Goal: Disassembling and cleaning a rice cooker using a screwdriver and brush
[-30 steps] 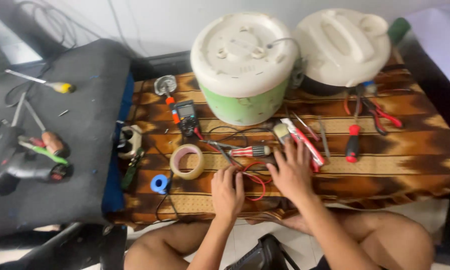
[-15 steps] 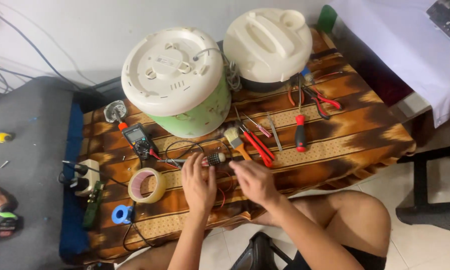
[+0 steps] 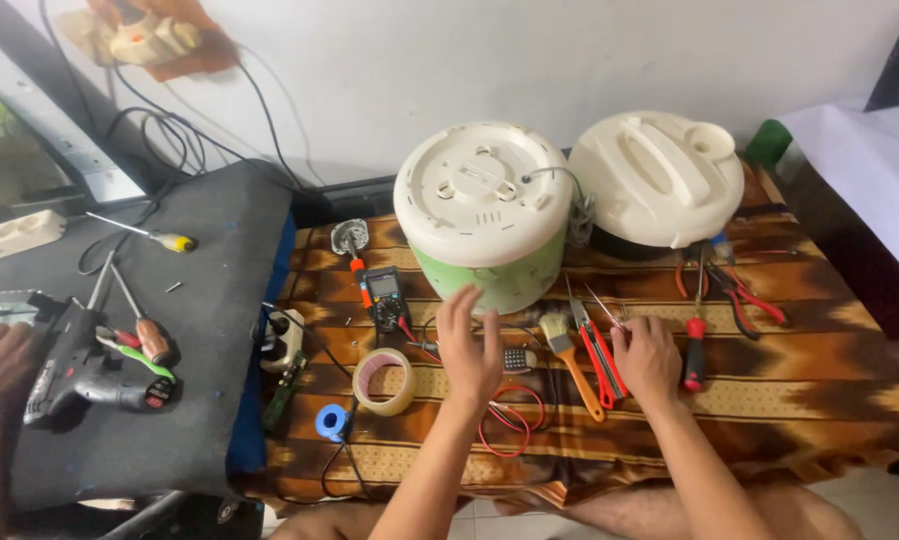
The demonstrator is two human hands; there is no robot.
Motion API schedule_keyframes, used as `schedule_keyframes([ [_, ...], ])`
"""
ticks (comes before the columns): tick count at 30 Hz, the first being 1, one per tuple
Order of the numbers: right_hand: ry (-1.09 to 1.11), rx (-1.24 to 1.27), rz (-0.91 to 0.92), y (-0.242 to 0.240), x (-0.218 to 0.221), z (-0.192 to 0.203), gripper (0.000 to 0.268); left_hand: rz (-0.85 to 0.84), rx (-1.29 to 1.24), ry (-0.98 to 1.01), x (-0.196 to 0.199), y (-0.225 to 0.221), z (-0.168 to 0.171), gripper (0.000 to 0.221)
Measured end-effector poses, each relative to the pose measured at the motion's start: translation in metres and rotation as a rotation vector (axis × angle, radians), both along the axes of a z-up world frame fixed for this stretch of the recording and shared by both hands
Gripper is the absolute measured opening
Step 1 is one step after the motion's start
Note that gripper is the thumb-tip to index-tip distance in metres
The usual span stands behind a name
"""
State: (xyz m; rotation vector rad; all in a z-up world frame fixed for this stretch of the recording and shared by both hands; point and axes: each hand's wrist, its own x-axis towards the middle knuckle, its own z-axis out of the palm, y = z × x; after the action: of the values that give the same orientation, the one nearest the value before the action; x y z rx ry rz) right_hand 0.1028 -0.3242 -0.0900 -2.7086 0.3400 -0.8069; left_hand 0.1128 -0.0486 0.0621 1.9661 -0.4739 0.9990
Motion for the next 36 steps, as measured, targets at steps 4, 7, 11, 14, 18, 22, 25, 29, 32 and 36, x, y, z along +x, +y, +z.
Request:
schedule_keyframes([
  [4,-0.123,0.020,-0.042,-0.005,0.001,-0.011,0.024,0.188,-0.151,-0.093,0.101,0.018,0.051,0.038],
  [7,-0.144,0.052,-0.106,-0.001,0.001,-0.009,0.024,0.307,-0.262,0.150,0.183,0.036,0.056,0.054],
  [11,-0.035,0.138,-0.178,0.004,-0.001,0.000,0.029,0.231,-0.403,0.816,0.278,0.060,0.002,0.090],
  [14,-0.118,0.156,-0.091,0.005,-0.009,0.014,0.024,0.115,-0.483,0.893,0.178,0.053,0.099,0.054],
  [18,-0.077,0.156,-0.096,-0.004,-0.004,0.015,0.027,0.072,-0.580,0.868,0.171,0.053,0.091,0.066],
  [22,-0.052,0.422,-0.101,-0.005,0.000,0.040,0.020,0.161,-0.581,0.747,0.168,0.062,0.063,0.078],
  [25,-0.296,0.465,0.078,0.016,-0.012,0.101,0.020,0.110,-0.616,0.693,0.126,0.063,0.081,0.077],
  [29,-0.559,0.578,0.177,0.046,-0.024,0.165,0.017,0.061,-0.688,0.638,0.091,0.068,0.099,0.074],
  [32,-0.674,0.383,0.215,0.051,-0.028,0.198,0.017,0.037,-0.693,0.606,0.080,0.067,0.098,0.076],
  [36,-0.634,0.269,0.319,0.060,-0.012,0.229,0.009,0.046,-0.690,0.591,0.085,0.064,0.090,0.076],
])
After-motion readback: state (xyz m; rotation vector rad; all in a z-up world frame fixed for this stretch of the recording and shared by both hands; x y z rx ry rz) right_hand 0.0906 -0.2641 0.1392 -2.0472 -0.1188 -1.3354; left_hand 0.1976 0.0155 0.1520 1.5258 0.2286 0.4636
